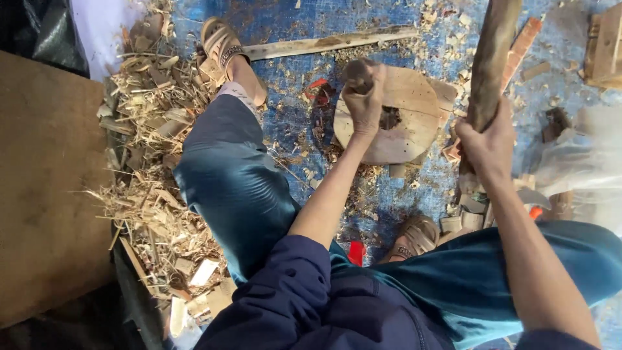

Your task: Carving a circular wooden component using a mallet and a gouge while sitting on a workshop floor.

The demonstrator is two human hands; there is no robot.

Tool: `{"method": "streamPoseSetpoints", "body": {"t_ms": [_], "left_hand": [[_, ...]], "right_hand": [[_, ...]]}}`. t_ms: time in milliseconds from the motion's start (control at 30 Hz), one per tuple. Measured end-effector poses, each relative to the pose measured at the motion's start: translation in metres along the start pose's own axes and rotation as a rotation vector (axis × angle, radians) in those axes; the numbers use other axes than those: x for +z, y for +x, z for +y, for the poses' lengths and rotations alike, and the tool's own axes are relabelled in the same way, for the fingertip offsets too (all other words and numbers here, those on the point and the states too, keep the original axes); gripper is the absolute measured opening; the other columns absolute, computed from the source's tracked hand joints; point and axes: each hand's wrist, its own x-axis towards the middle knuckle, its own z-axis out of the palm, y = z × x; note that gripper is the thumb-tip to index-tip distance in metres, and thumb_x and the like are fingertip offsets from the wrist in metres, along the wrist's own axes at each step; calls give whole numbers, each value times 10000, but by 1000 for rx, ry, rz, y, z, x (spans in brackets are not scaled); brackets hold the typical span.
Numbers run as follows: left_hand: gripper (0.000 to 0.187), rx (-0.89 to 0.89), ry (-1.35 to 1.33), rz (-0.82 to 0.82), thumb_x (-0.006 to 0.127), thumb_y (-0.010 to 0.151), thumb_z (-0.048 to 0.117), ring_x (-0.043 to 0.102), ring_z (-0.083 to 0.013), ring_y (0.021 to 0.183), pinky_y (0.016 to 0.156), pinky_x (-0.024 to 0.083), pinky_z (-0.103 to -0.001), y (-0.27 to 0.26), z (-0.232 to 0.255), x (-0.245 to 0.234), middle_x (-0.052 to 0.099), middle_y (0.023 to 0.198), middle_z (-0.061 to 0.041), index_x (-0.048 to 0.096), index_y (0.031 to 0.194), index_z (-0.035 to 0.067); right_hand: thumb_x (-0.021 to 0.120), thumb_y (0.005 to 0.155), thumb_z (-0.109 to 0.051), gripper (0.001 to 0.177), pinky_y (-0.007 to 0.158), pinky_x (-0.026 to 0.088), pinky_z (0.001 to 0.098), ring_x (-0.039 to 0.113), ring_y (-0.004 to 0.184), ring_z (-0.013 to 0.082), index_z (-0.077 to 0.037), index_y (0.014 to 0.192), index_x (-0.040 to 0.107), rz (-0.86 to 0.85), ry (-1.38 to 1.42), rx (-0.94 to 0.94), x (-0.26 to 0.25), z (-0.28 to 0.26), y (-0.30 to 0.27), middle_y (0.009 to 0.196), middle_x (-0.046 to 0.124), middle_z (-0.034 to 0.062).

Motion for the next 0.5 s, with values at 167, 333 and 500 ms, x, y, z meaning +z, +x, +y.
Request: {"method": "streamPoseSetpoints", "body": {"t_ms": [167,333,500], "left_hand": [[285,-190,274,73,714,795,386,501,-104,532,538,510,-262,26,47,-7,548,674,33,561,780,146],[303,-402,631,190,792,727,337,639,-176,573,521,507,-321,28,17,-41,660,662,-59,700,851,76],[279,-563,775,196,772,666,369,721,-221,693,611,541,-392,11,-3,-43,680,669,-74,714,800,132]], "right_hand": [[644,853,-54,542,591,501,352,571,686,230,45,1327,400,-8,-32,446,16,113,3,982,531,142],[794,759,-256,618,754,513,518,647,862,412,-41,1267,518,148,-270,644,38,246,4,1054,649,260],[809,649,-338,748,888,520,615,668,1067,451,-178,1336,559,79,-429,731,55,299,2,1115,668,245]]}}
